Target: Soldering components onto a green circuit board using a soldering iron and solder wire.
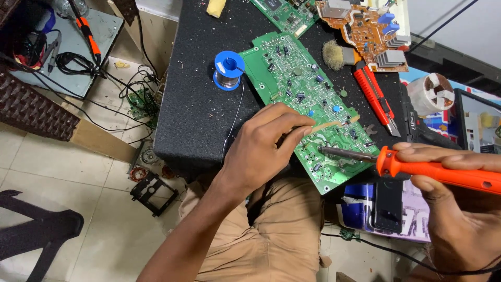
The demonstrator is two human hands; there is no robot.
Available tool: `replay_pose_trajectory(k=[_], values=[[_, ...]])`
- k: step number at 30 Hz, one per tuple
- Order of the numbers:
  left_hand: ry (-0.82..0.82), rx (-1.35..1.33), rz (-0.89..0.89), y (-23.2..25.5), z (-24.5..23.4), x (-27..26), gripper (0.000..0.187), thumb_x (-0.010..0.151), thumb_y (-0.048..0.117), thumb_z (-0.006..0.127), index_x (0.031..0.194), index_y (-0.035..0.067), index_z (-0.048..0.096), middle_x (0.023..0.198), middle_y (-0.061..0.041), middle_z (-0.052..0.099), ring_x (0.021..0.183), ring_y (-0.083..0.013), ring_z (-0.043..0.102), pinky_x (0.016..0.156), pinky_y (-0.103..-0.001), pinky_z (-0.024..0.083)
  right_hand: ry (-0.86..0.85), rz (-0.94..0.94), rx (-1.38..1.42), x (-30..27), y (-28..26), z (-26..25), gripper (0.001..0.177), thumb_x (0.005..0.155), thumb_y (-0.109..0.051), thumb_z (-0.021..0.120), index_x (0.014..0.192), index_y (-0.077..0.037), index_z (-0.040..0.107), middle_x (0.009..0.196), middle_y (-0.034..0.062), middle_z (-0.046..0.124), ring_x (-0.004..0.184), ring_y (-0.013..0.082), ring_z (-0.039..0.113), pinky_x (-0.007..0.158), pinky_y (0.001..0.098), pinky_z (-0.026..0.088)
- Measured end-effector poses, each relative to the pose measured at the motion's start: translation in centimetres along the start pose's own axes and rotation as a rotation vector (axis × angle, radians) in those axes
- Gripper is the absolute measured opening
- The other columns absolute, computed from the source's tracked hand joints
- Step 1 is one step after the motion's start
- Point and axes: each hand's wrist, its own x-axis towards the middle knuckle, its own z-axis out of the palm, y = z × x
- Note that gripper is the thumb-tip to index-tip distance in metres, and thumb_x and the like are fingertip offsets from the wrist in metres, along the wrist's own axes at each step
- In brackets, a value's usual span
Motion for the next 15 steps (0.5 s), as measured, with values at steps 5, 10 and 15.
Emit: replay_pose_trajectory(k=[5, 10, 15], values=[[0.003, -0.006, 0.014, 0.0, 0.0, 0.0, 0.011, 0.091, 0.002, 0.073, 0.103, 0.004, 0.074, 0.092, -0.002, 0.066, 0.068, -0.0125, 0.055, 0.059, -0.028, 0.047, -0.009, -0.045, -0.027, 0.2, 0.1, -0.1, 0.033, 0.099, 0.024, 0.049, 0.121, 0.008, 0.029, 0.116, 0.0358, 0.058, 0.125, 0.0485, 0.066, 0.125, 0.0596, 0.059], [0.014, -0.023, 0.039, 0.1, -0.1, 0.1, 0.01, 0.091, 0.001, 0.073, 0.101, 0.003, 0.073, 0.093, -0.003, 0.066, 0.072, -0.0148, 0.058, 0.064, -0.029, 0.049, -0.025, 0.05, 0.057, 0.7, 0.4, -0.3, 0.034, 0.103, 0.019, 0.046, 0.128, 0.002, 0.031, 0.123, 0.0305, 0.057, 0.13, 0.0433, 0.065, 0.127, 0.0556, 0.059], [0.019, -0.028, 0.019, 0.1, -0.1, 0.0, 0.01, 0.091, 0.002, 0.073, 0.101, 0.003, 0.074, 0.092, -0.002, 0.066, 0.068, -0.0142, 0.055, 0.061, -0.029, 0.047, -0.022, 0.025, -0.059, 1.2, -0.9, 0.3, 0.032, 0.104, 0.022, 0.048, 0.127, 0.009, 0.03, 0.12, 0.0339, 0.06, 0.127, 0.0446, 0.066, 0.12, 0.053, 0.059]])
